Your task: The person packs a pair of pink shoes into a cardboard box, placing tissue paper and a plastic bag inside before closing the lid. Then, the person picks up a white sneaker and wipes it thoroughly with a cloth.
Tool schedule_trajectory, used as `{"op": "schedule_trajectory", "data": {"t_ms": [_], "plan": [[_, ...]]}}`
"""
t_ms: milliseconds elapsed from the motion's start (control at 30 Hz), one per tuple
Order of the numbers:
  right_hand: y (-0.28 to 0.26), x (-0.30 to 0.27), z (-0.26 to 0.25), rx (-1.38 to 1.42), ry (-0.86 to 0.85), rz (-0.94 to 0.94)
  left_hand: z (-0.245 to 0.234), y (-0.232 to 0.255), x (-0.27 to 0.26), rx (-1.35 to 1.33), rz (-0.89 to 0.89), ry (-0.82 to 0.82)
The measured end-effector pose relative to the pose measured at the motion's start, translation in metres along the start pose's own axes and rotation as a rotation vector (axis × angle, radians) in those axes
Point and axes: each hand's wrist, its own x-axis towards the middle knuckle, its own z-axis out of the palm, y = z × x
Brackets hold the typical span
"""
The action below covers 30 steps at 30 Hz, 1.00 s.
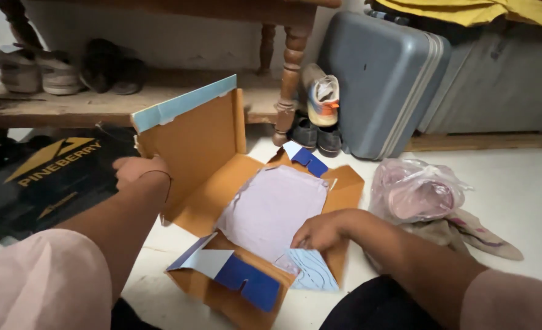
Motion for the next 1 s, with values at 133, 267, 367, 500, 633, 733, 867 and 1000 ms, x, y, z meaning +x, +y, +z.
{"op": "schedule_trajectory", "data": {"t_ms": [133, 267, 367, 500, 633, 733, 867, 1000], "plan": [[-0.035, -0.023, 0.004, 0.069, -0.042, 0.016, 0.017, -0.004, -0.005, -0.142, -0.042, 0.026], [-0.040, -0.006, 0.024, -0.003, -0.037, 0.108, 0.028, -0.016, -0.026, -0.242, 0.151, -0.141], [-0.071, -0.018, 0.029, -0.075, 0.010, 0.103, 0.074, -0.026, -0.004, -0.229, 0.299, -0.351], [-0.112, -0.028, 0.042, -0.079, 0.027, 0.248, 0.066, -0.023, -0.034, 0.439, 0.222, -0.876], [-0.111, -0.005, 0.047, -0.167, 0.054, 0.230, 0.107, -0.038, -0.056, 0.490, 0.212, -0.942], [-0.071, 0.038, 0.062, -0.288, 0.092, 0.062, 0.108, -0.047, -0.082, 0.546, 0.179, -1.015], [-0.102, 0.002, 0.055, -0.291, 0.146, 0.112, 0.154, -0.053, -0.076, 0.582, 0.415, -0.994], [-0.136, -0.032, 0.043, -0.299, 0.167, 0.205, 0.199, -0.064, -0.060, 0.851, 0.877, -1.196]]}}
